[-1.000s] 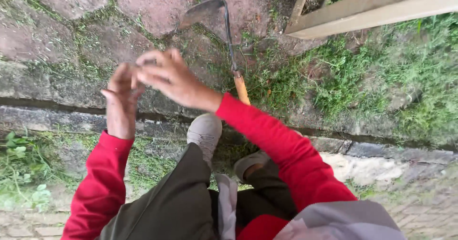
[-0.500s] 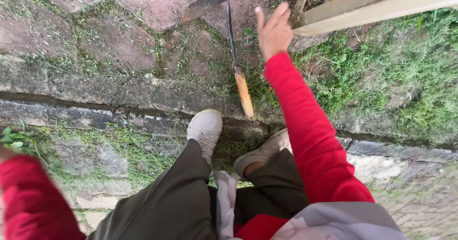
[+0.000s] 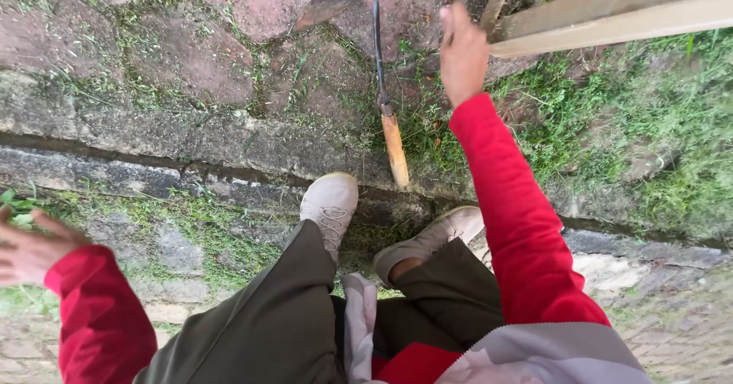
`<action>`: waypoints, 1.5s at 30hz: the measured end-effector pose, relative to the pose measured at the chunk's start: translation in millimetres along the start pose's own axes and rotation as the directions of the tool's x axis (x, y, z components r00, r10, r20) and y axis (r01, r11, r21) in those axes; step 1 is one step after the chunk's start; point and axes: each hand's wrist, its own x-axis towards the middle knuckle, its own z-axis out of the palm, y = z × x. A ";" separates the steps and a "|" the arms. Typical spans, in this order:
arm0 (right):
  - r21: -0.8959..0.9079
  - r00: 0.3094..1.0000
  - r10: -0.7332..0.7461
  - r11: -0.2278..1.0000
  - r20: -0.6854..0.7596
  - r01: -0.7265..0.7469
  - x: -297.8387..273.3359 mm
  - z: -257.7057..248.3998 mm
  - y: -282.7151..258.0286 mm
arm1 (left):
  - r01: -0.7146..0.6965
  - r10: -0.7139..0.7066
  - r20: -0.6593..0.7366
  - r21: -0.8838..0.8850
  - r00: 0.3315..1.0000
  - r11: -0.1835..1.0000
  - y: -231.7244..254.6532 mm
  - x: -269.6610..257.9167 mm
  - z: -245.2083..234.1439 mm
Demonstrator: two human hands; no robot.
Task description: Pulling weeds and scraping grass from the gaps between stone pavers using a hand hoe.
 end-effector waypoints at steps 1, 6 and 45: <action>-0.115 0.989 0.070 0.992 0.128 -0.055 -11.6 1.0 -2.9 | -0.008 0.039 0.123 -0.241 0.992 0.971 30.7 11.5 -53.9; -0.623 0.937 0.116 0.772 0.328 0.122 -63.0 37.0 16.0 | -0.328 0.364 0.006 -0.423 0.931 0.845 88.8 27.7 -126.1; 0.742 0.858 0.509 0.551 0.064 -0.382 -66.2 49.7 78.5 | -0.444 0.565 -0.090 -0.723 0.820 0.530 145.7 7.1 -178.5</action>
